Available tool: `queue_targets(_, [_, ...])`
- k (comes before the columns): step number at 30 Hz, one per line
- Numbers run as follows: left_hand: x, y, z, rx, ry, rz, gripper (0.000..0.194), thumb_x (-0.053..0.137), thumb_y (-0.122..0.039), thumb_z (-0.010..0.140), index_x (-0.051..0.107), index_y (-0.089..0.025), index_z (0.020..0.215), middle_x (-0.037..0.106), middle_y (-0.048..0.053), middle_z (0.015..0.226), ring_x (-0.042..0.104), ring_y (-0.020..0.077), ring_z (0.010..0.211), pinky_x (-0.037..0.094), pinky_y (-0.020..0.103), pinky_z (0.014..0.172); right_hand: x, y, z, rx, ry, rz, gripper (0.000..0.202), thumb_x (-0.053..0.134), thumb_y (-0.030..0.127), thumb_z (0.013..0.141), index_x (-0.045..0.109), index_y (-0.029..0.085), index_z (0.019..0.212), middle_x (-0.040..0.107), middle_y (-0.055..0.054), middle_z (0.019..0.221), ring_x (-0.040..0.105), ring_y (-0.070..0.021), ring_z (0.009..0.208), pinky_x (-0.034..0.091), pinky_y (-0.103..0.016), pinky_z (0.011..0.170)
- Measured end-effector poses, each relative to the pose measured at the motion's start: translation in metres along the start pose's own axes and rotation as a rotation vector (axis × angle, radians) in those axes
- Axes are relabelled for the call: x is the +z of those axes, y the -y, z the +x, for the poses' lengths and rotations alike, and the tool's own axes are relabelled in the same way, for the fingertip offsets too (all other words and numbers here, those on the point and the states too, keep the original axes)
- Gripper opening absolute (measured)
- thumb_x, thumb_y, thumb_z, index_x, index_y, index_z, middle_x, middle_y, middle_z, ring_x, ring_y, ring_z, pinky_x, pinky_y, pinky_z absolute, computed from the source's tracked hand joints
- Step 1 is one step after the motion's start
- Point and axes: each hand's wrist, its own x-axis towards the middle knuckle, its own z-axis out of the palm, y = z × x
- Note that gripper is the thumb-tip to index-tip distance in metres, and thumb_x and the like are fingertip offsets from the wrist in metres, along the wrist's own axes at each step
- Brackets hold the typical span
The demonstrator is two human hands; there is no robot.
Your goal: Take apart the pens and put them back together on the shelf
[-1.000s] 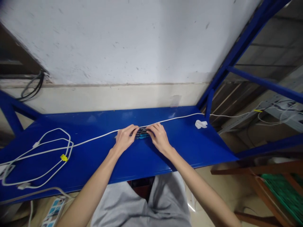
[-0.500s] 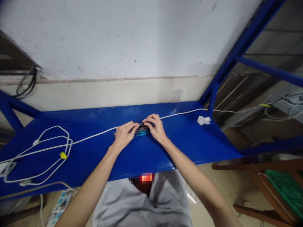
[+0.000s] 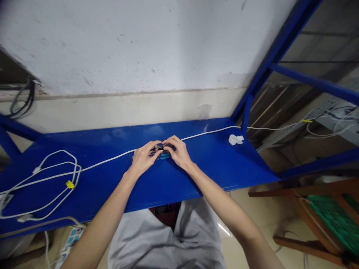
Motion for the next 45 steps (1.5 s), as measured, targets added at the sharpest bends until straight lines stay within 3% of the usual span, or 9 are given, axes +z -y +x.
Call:
queue_targets(4, [0.002, -0.001, 0.0, -0.044, 0.014, 0.093, 0.028, 0.056, -0.036, 0.101, 0.062, -0.027, 0.127, 0.073, 0.002, 0.119, 0.072, 0.0185, 0.101, 0.053, 0.025, 0.081, 0.0, 0.002, 0.002, -0.01, -0.064, 0.032, 0.017, 0.071, 0.038, 0.092, 0.072, 0.02, 0.092, 0.068, -0.006, 0.092, 0.063, -0.0195, 0.083, 0.052, -0.033, 0.079])
queue_targets(10, [0.002, -0.005, 0.001, -0.068, 0.081, 0.125, 0.046, 0.057, -0.034, 0.099, 0.047, -0.03, 0.144, 0.072, 0.002, 0.116, 0.073, 0.0202, 0.098, 0.055, 0.028, 0.078, -0.003, 0.003, 0.003, -0.036, 0.001, 0.035, 0.013, 0.072, 0.034, 0.092, 0.075, 0.022, 0.091, 0.068, -0.007, 0.097, 0.065, -0.0212, 0.091, 0.052, -0.035, 0.083])
queue_targets(16, [0.007, -0.015, -0.001, 0.015, 0.179, 0.101, 0.079, 0.059, -0.013, 0.089, 0.025, -0.032, 0.158, 0.058, 0.008, 0.138, 0.07, 0.0248, 0.11, 0.057, 0.03, 0.076, 0.008, 0.007, -0.002, 0.043, 0.129, 0.071, 0.015, 0.078, 0.031, 0.085, 0.072, 0.019, 0.091, 0.073, -0.004, 0.089, 0.066, -0.0196, 0.081, 0.051, -0.031, 0.079])
queue_targets(21, [0.007, -0.021, -0.003, 0.049, 0.115, 0.027, 0.082, 0.061, -0.012, 0.087, 0.024, -0.034, 0.157, 0.046, 0.011, 0.145, 0.068, 0.0237, 0.109, 0.061, 0.03, 0.071, 0.013, 0.009, -0.004, 0.141, 0.055, 0.074, 0.018, 0.079, 0.034, 0.083, 0.072, 0.018, 0.085, 0.074, -0.003, 0.083, 0.064, -0.0176, 0.073, 0.048, -0.027, 0.07])
queue_targets(28, [0.011, -0.031, -0.004, 0.233, 0.055, -0.075, 0.084, 0.062, -0.006, 0.085, 0.026, -0.031, 0.157, 0.028, 0.015, 0.158, 0.045, 0.032, 0.141, 0.054, 0.048, 0.108, 0.008, 0.011, -0.006, 0.241, 0.094, -0.072, 0.039, 0.047, 0.035, 0.103, 0.076, 0.014, 0.088, 0.068, -0.001, 0.064, 0.057, -0.0141, 0.055, 0.038, -0.026, 0.057])
queue_targets(34, [0.013, -0.031, -0.004, 0.147, -0.021, -0.191, 0.091, 0.051, 0.004, 0.073, 0.028, -0.029, 0.155, 0.023, 0.015, 0.16, 0.043, 0.0297, 0.141, 0.047, 0.052, 0.114, 0.012, 0.01, -0.004, 0.239, 0.174, 0.12, 0.022, 0.067, 0.034, 0.091, 0.079, 0.016, 0.097, 0.078, -0.004, 0.092, 0.071, -0.0197, 0.079, 0.051, -0.027, 0.072])
queue_targets(40, [0.005, -0.021, 0.002, 0.114, -0.139, -0.112, 0.066, 0.043, -0.003, 0.088, 0.038, -0.024, 0.15, 0.045, 0.014, 0.148, 0.044, 0.0257, 0.141, 0.041, 0.048, 0.117, 0.007, 0.002, -0.001, 0.279, 0.043, 0.143, 0.022, 0.074, 0.036, 0.085, 0.08, 0.017, 0.094, 0.079, -0.006, 0.09, 0.072, -0.0209, 0.079, 0.054, -0.029, 0.073])
queue_targets(42, [0.001, -0.014, 0.005, 0.054, -0.19, -0.014, 0.047, 0.045, -0.012, 0.096, 0.048, -0.021, 0.142, 0.053, 0.013, 0.141, 0.048, 0.0267, 0.135, 0.039, 0.049, 0.116, 0.003, 0.0, 0.002, 0.306, 0.002, 0.175, 0.024, 0.076, 0.04, 0.084, 0.08, 0.017, 0.091, 0.078, -0.006, 0.09, 0.071, -0.021, 0.08, 0.054, -0.029, 0.073])
queue_targets(45, [-0.001, -0.005, 0.006, 0.042, -0.151, 0.079, 0.023, 0.049, -0.026, 0.102, 0.063, -0.021, 0.119, 0.059, 0.011, 0.134, 0.049, 0.0283, 0.134, 0.038, 0.049, 0.113, -0.002, -0.004, 0.005, 0.327, -0.005, 0.243, 0.027, 0.077, 0.042, 0.082, 0.078, 0.017, 0.092, 0.076, -0.006, 0.09, 0.069, -0.0195, 0.079, 0.054, -0.029, 0.073])
